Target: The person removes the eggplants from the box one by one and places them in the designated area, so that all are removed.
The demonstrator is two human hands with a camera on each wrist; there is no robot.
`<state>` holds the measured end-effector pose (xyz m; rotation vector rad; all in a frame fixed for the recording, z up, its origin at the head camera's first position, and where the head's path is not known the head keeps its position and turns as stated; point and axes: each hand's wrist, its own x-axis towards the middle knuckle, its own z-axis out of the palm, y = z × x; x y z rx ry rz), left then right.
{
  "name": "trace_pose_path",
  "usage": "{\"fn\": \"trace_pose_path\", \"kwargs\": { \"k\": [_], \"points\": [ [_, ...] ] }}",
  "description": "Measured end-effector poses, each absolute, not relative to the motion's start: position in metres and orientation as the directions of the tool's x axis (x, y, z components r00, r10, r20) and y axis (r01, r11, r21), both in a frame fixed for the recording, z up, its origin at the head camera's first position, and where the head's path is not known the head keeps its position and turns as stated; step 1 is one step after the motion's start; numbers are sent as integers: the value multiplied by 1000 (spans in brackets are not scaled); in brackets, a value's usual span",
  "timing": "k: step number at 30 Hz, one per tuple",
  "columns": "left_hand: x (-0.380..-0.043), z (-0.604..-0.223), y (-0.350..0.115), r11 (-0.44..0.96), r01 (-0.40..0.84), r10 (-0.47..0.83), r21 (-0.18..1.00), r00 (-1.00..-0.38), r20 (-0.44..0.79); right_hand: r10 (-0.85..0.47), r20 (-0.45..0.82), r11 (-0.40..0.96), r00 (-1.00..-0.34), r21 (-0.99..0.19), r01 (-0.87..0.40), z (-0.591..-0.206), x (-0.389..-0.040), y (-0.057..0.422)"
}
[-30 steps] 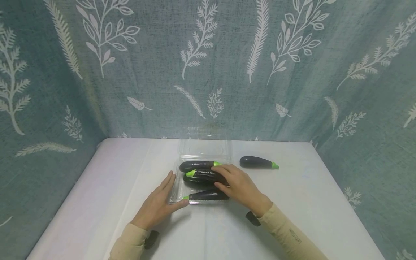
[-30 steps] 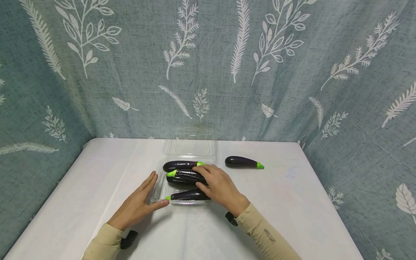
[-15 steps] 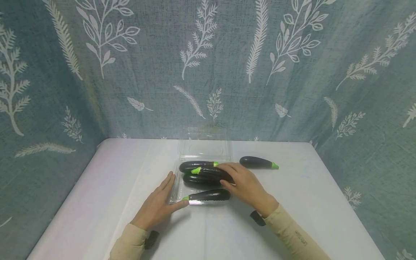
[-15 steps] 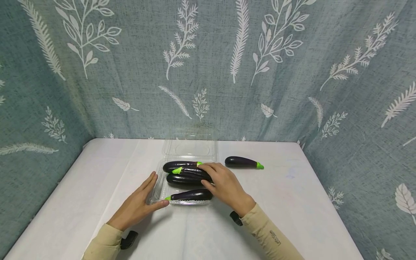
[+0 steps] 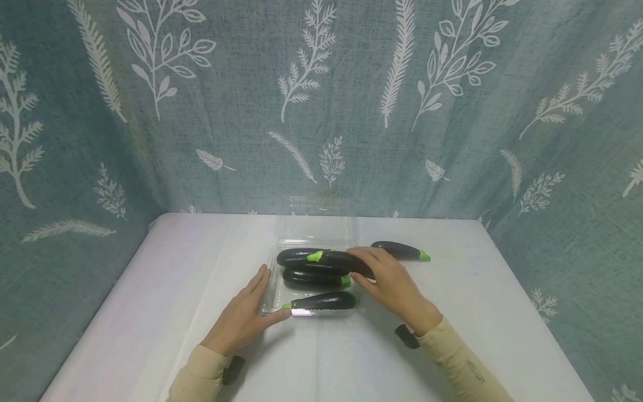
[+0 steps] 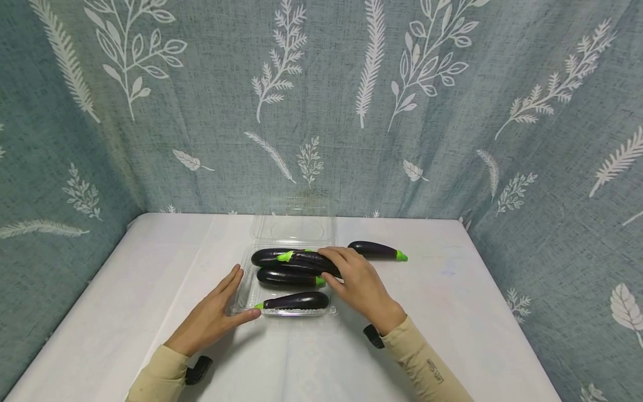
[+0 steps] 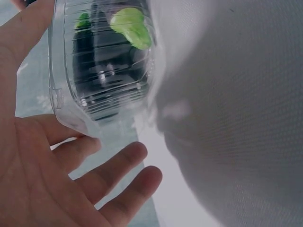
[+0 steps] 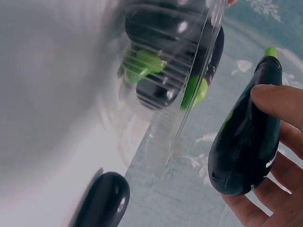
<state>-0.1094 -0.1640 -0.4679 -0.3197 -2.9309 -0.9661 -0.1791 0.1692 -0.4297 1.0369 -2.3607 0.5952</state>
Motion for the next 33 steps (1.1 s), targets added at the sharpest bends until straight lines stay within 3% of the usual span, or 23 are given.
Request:
{"fn": "trace_pose_path", "kwargs": {
  "k": [23, 33],
  "points": [
    [-111, -472, -163, 778, 228, 184, 586, -974, 133, -419, 556, 699, -718, -307, -646, -436, -177, 196],
    [-111, -471, -164, 779, 237, 191, 580, -971, 141, -366, 583, 712, -726, -326, -621, -442, -179, 215]
  ]
}}
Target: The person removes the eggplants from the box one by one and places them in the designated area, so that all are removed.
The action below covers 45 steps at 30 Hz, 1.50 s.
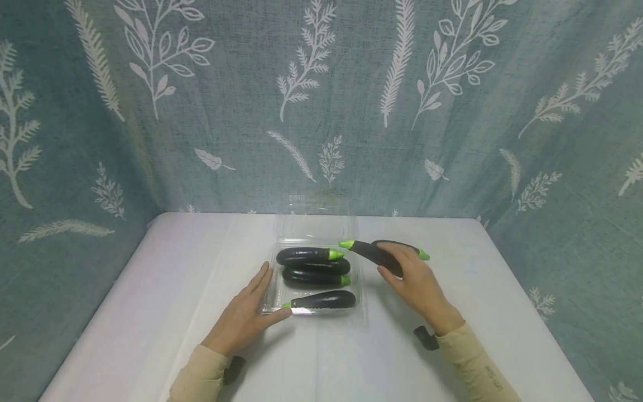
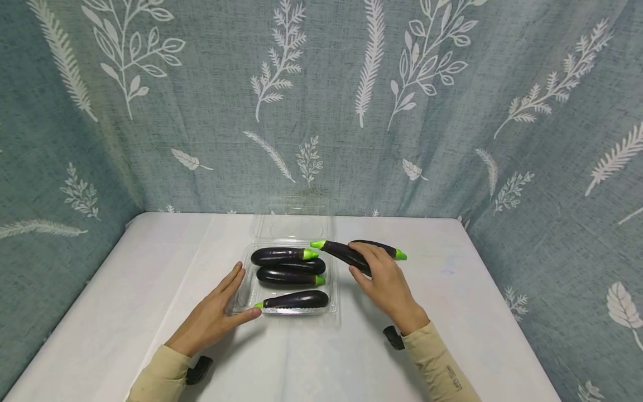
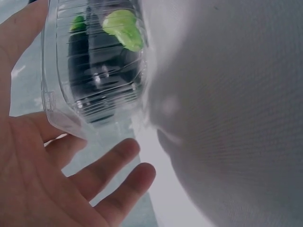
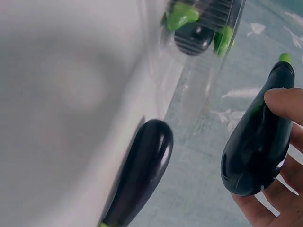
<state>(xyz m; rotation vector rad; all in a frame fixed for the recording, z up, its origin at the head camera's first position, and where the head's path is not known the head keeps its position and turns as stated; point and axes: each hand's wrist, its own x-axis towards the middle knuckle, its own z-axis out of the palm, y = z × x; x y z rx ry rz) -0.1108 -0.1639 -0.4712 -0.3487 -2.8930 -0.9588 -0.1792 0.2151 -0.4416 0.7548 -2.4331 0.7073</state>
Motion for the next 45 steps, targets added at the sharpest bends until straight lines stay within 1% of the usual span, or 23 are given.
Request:
{"fn": "trace_pose_path", "kwargs": {
  "k": [9, 16, 26, 34, 45],
  "points": [
    [-111, -473, -166, 778, 221, 184, 588, -975, 124, -334, 567, 741, -753, -335, -581, -446, -181, 234],
    [-110, -474, -165, 774, 228, 193, 590, -973, 123, -308, 597, 739, -741, -341, -582, -449, -179, 248],
    [-110, -470, -164, 780, 229, 194, 582, -973, 122, -274, 568, 763, -776, -362, -535, -454, -178, 258],
    [-110, -470, -164, 781, 220, 190, 584, -975, 114, -293, 584, 767, -757, -330, -551, -458, -185, 264],
    [-111, -472, -165, 787, 240, 199, 569, -971, 135, -338, 552, 774, -762, -297, -558, -456, -187, 266]
  ]
}}
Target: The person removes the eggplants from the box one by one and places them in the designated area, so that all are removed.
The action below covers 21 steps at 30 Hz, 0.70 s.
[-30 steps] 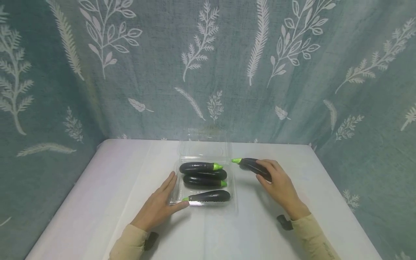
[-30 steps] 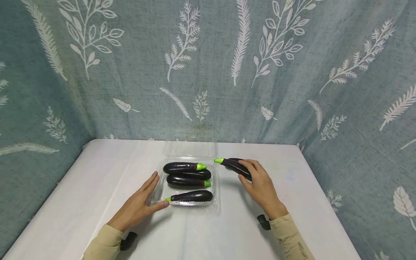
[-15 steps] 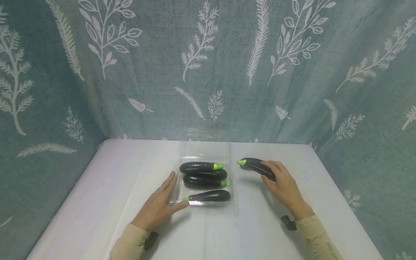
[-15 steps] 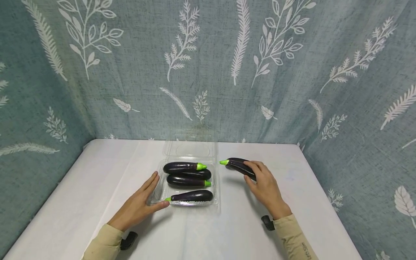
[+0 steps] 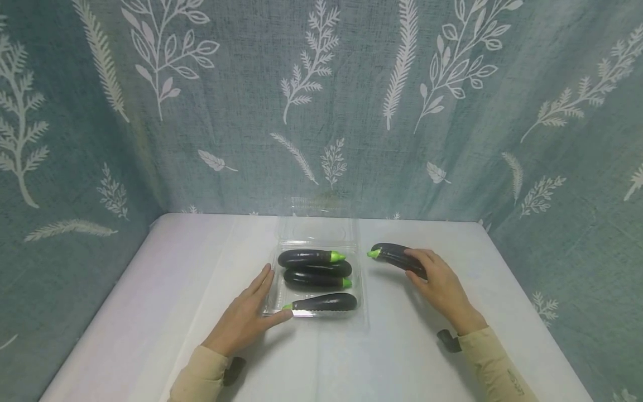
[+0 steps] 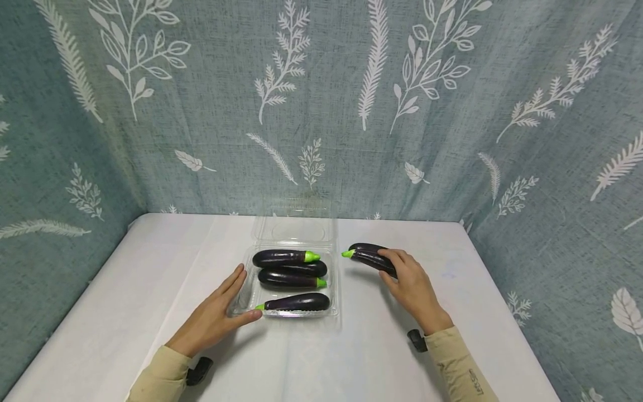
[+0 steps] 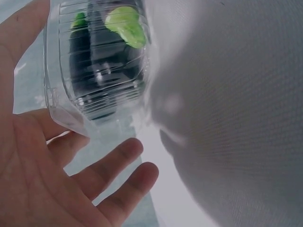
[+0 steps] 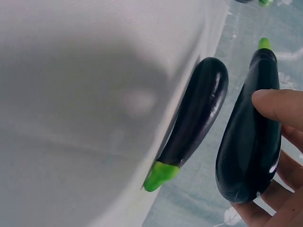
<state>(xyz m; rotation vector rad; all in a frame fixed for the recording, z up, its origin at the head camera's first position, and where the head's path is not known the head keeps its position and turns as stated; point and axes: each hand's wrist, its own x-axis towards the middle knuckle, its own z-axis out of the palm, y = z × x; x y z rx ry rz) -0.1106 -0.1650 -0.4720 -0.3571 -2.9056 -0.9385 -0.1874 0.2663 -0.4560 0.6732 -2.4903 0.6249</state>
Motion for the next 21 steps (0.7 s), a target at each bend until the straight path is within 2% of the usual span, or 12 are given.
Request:
{"fn": "trace_pose_path", "kwargs": {
  "k": [11, 21],
  "points": [
    [-110, -473, -166, 788, 247, 203, 565, -969, 140, -447, 582, 736, -679, -192, -649, -460, -197, 270],
    [-110, -472, -167, 785, 245, 203, 569, -970, 136, -486, 568, 730, -664, -153, -666, -462, -202, 272]
  ]
}}
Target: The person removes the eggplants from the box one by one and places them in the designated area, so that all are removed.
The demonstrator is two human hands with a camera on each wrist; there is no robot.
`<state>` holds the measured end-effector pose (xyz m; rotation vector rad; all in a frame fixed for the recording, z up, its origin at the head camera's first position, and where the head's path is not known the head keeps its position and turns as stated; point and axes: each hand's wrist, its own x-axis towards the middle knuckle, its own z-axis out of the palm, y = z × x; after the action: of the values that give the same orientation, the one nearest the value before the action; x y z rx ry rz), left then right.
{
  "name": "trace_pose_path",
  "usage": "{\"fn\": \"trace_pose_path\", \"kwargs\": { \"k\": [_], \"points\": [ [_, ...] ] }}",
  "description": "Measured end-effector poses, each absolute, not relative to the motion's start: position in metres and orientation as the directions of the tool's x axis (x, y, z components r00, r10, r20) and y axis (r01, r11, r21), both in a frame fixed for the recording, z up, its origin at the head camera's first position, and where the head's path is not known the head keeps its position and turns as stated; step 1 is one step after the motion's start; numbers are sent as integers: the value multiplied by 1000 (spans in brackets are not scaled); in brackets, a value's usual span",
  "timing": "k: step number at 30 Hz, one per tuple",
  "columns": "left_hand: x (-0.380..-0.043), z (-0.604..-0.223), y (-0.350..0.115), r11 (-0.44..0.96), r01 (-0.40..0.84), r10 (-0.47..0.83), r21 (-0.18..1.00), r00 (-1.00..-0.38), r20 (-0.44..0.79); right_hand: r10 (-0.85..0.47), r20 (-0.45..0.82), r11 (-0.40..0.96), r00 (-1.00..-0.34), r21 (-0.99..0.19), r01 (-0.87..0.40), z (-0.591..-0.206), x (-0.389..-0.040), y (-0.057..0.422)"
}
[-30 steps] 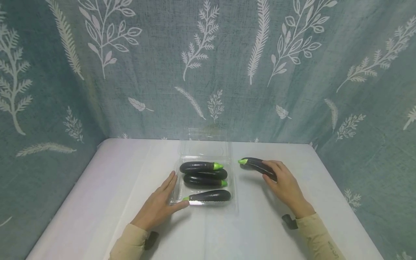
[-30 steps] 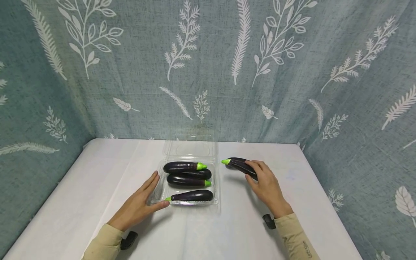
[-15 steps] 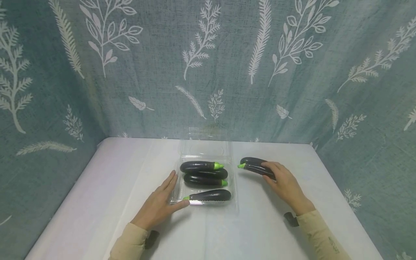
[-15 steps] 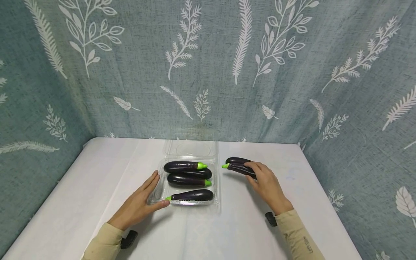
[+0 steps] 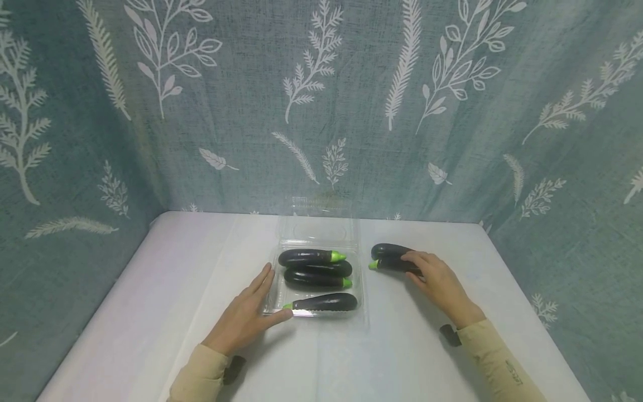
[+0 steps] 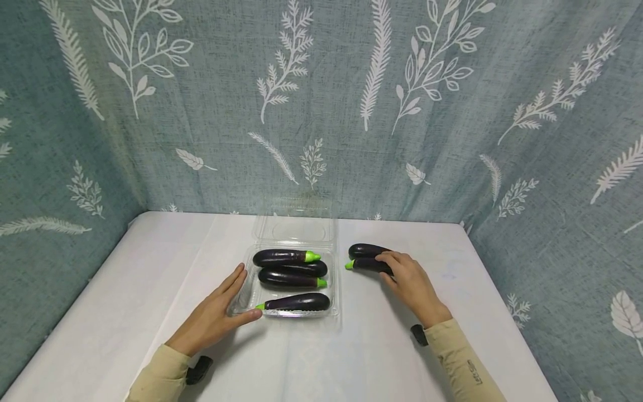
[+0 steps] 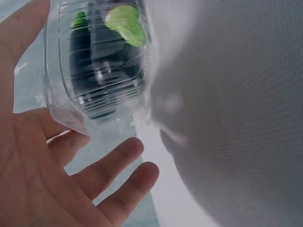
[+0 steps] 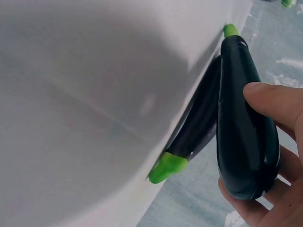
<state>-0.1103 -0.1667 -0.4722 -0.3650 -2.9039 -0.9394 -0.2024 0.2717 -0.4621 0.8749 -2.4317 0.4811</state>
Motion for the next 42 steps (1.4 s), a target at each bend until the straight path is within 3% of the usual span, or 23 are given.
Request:
{"fn": "trace_pose_path", "kwargs": {
  "k": [25, 34, 42],
  "points": [
    [-110, -472, -167, 786, 237, 199, 571, -971, 130, -441, 504, 797, -743, -161, -582, -467, -209, 273],
    [-110, -472, -166, 788, 238, 198, 567, -971, 133, -414, 438, 830, -798, -179, -529, -470, -211, 275],
    [-110, -472, -166, 786, 235, 198, 572, -972, 127, -414, 427, 830, -804, -185, -526, -472, -213, 277]
  ]
}}
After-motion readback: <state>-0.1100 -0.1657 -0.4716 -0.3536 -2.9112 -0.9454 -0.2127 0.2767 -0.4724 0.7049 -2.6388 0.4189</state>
